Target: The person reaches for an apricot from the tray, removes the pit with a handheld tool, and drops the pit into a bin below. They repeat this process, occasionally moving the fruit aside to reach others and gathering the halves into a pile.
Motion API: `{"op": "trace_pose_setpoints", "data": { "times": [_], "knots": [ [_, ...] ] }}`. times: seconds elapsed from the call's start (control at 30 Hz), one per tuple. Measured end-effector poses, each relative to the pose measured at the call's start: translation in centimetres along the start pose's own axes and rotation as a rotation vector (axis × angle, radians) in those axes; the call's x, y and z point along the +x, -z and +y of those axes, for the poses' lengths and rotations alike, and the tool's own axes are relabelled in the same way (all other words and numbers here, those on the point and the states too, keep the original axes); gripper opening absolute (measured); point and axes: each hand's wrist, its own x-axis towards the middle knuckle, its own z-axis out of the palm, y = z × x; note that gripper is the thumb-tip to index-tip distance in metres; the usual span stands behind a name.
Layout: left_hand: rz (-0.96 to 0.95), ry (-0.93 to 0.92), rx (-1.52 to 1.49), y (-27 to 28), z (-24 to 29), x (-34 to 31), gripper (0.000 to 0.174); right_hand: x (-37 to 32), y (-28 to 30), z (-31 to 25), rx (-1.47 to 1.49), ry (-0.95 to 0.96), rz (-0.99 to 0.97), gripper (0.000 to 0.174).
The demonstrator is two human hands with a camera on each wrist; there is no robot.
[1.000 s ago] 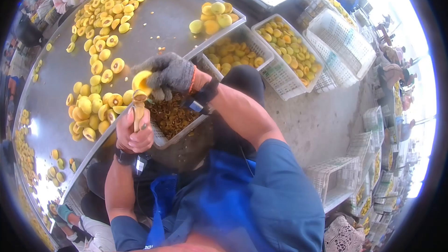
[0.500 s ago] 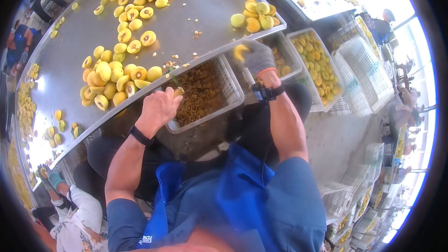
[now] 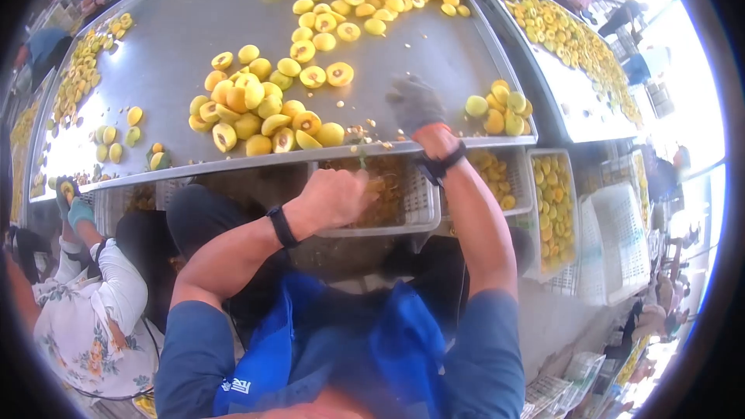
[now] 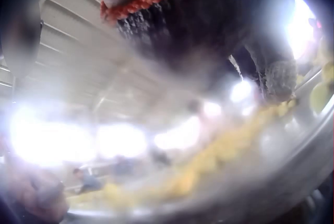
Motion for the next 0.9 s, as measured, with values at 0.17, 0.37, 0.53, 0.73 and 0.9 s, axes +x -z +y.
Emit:
{"op": "trace_pose_setpoints", "data": {
  "times": [0.17, 0.37, 0.53, 0.73, 0.9],
  "knots": [
    [0.035, 0.055, -0.019, 0.9, -2.0, -0.3, 0.037, 10.1, -10.6, 0.5, -0.057, 0.186, -0.128, 0.044],
    [0.114, 0.095, -0.051, 2.7, -3.4, -1.8, 0.038, 13.3, -11.7, -1.7, -0.197, 0.063, -0.545, 0.059],
    [0.245, 0.109, -0.106, 2.4, -3.8, -1.9, 0.04, 9.7, -7.3, -3.1, 0.369, -0.25, -0.432, 0.051],
    [0.472, 0.08, -0.392, 3.0, -2.3, -1.3, 0.038, 0.6, 0.5, -5.5, 0.78, -0.159, -0.155, 0.06],
    [0.518, 0.019, -0.535, 2.4, -0.7, -0.5, 0.035, -5.0, 2.9, -6.1, 0.828, -0.025, 0.062, 0.064]
  ]
}}
